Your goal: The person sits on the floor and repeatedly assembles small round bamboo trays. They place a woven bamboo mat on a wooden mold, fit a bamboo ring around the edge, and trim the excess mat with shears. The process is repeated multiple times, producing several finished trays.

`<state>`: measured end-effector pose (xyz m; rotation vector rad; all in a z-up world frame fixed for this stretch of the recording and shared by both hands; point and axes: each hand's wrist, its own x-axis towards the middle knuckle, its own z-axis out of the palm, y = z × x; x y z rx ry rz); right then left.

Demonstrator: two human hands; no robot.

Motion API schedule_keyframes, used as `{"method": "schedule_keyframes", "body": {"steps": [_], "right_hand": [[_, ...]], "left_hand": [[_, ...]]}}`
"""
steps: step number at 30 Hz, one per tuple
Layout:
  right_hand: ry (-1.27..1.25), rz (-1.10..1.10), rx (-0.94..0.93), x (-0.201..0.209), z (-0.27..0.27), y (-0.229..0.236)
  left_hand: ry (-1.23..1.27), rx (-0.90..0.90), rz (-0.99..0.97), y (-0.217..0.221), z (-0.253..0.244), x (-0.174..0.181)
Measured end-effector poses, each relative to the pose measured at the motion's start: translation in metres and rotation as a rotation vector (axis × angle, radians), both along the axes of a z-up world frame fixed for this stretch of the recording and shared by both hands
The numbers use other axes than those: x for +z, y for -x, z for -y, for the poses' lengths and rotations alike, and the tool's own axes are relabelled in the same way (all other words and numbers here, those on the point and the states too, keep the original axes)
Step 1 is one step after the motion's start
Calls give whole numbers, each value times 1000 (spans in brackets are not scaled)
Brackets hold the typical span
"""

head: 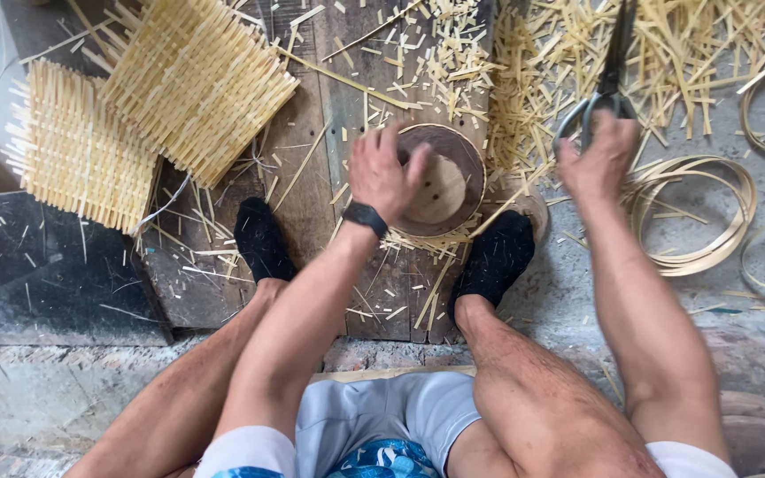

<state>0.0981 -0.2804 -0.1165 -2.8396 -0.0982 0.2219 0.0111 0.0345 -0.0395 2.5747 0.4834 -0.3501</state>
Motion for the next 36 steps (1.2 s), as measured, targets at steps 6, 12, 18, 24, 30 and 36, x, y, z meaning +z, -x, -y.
{"method": "schedule_keyframes", "body": {"steps": [6, 12, 18, 24, 30, 36], "right_hand": [[-591, -735, -131, 37, -79, 43], [-738, -695, -227, 25, -76, 50], [-809, -764, -363, 13, -72, 52], [-785, -864, -405, 39, -76, 45], [-808, -855, -335, 35, -71, 60], [-861, -797, -355, 25, -65, 65]], "left_hand": [[329, -207, -107, -57, -25, -33], [447, -197, -302, -91, -20, -31], [371, -110, -323, -91, -4, -30], [158, -229, 203, -70, -8, -34], [419, 539, -520, 14, -62, -14], [762, 655, -341, 50, -68, -55]]}}
